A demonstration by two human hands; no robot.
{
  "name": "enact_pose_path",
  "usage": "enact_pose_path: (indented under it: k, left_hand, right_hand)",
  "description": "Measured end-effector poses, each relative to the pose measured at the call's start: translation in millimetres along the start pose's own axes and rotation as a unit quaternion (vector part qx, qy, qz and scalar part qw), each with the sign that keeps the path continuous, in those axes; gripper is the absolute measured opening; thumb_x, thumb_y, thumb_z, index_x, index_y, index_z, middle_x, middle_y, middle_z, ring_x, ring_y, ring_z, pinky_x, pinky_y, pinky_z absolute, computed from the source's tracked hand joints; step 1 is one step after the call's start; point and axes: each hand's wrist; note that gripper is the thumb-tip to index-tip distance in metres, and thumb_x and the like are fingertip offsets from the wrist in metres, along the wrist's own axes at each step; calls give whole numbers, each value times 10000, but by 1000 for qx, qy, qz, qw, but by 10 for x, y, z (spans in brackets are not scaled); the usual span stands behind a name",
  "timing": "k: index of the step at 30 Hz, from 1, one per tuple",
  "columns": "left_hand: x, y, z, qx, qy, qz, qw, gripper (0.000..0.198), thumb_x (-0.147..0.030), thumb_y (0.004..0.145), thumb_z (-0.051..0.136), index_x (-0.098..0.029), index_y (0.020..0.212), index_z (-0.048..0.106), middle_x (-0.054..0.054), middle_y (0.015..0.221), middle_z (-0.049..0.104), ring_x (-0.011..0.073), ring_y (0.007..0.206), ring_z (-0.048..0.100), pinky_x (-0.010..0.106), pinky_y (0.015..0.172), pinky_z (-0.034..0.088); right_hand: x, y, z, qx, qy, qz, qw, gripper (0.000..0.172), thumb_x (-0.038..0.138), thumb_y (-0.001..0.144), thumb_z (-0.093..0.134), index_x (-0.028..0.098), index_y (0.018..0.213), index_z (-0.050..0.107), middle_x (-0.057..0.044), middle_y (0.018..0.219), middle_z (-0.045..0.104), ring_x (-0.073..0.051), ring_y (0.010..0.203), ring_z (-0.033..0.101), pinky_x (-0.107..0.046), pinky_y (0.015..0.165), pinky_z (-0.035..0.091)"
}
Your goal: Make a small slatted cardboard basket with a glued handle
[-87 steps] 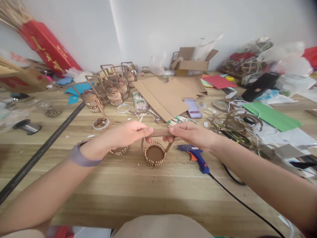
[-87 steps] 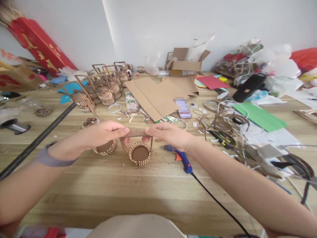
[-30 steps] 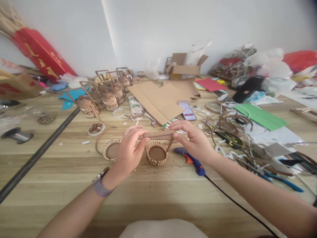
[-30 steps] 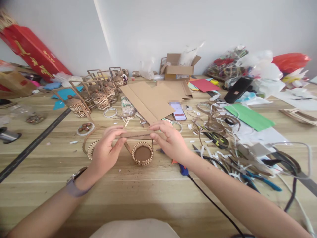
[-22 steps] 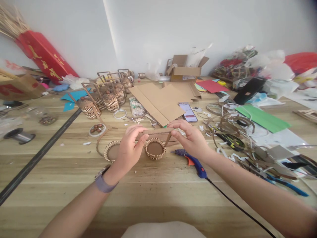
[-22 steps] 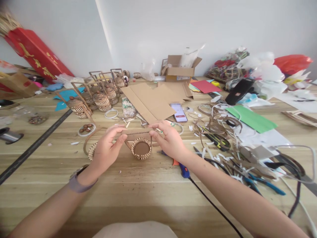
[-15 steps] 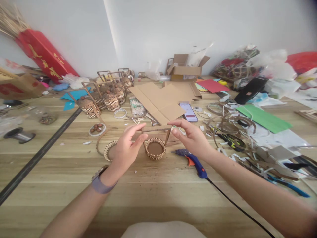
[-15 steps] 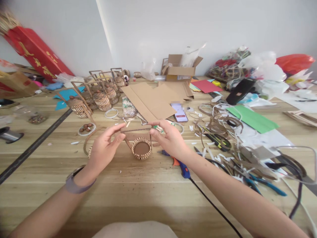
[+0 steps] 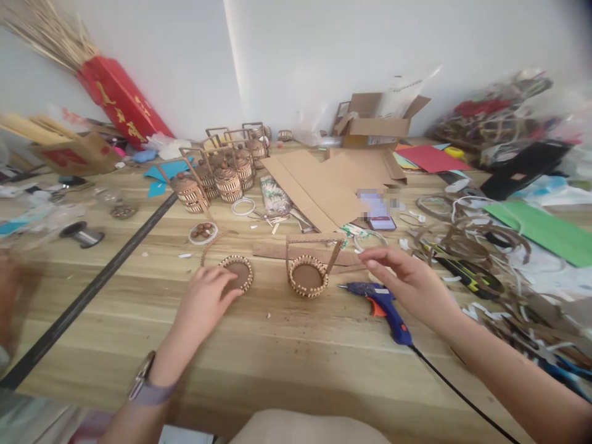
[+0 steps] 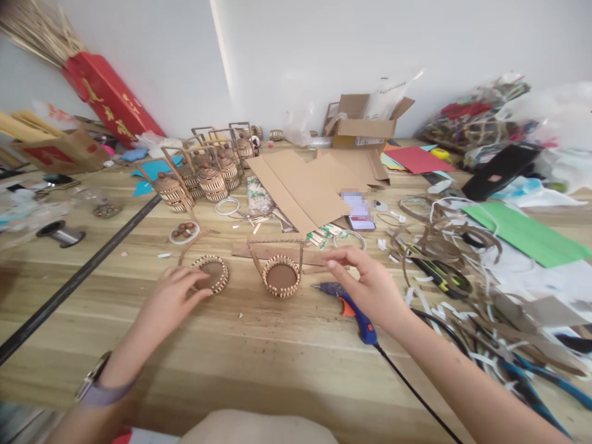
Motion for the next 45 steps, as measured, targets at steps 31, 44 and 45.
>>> enact_pose_path:
  k: [31,44,45]
  left_hand:
    - [-766,702,4,8,-188,80,979,164,-275,979,496,-179,1040,614,71,1028,730,233,967,681,363,841,530]
    - [-807,685,-6,-6,-169,104,980,132,-251,980,506,-174,930,602,48,906,698,214,846,664,316,729,495]
    - [-809,684,-4,-10,-167,107,980,128,-247,978,508,-174,926,598,47,897,695,213,836,661,315,724,493]
  right_hand:
    - [502,-235,445,39,-350,-333,875,203,10,849,484,182,847,591,-17,723,633,-160,585,531,-302,515,330]
    - [535,-113,649,1,-412,-306,858,237,-37,716,500,193,756,538,-13,664,592,-153,564,501,-297,514,266]
    - [528,-106,660,2,-414,-304,858,240,-40,713,501,193,754,537,-13,662,591,-153,564,502,-297,513,265]
Point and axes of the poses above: each hand's wrist, its own y-axis towards the middle knuckle, its own z-axis out of the palm, x = y × z
